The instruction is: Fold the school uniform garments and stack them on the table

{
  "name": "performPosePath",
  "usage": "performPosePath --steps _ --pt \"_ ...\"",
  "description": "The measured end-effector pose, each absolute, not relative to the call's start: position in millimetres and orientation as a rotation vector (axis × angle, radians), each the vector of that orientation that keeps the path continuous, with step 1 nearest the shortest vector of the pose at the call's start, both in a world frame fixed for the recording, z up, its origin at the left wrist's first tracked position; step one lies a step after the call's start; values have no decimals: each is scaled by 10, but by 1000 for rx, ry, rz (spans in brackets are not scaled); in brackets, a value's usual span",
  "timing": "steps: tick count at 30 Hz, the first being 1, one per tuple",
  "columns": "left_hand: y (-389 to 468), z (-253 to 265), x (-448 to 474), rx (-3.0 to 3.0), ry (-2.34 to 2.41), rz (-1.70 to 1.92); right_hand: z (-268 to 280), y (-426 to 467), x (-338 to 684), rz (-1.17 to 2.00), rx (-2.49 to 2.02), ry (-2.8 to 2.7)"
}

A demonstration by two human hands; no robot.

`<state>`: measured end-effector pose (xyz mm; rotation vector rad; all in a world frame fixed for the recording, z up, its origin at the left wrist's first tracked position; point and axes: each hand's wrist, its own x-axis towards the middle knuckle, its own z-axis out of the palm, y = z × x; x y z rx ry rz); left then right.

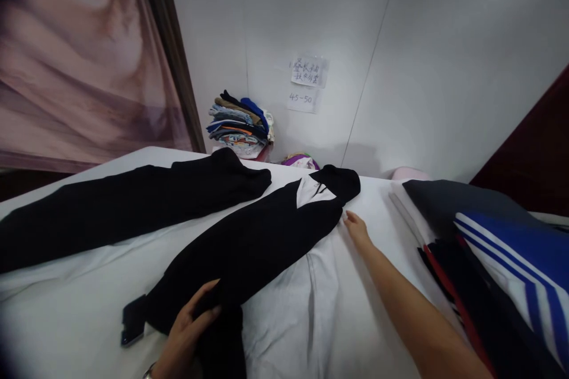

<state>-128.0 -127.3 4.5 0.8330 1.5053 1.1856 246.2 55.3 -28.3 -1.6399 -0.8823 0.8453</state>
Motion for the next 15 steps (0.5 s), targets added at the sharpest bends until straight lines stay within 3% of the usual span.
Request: performPosePath --steps 7,12,15 --pt "-1358 324 -1216 988 1313 1069 -85 -613 1994 1049 -1371 -1169" --pt "-1465 572 -622 1416 1037 959 159 -1416 1594 1601 -993 -1062" --pt "-1564 671 -172 1802 898 703 234 -1638 1553 1715 -987 -896"
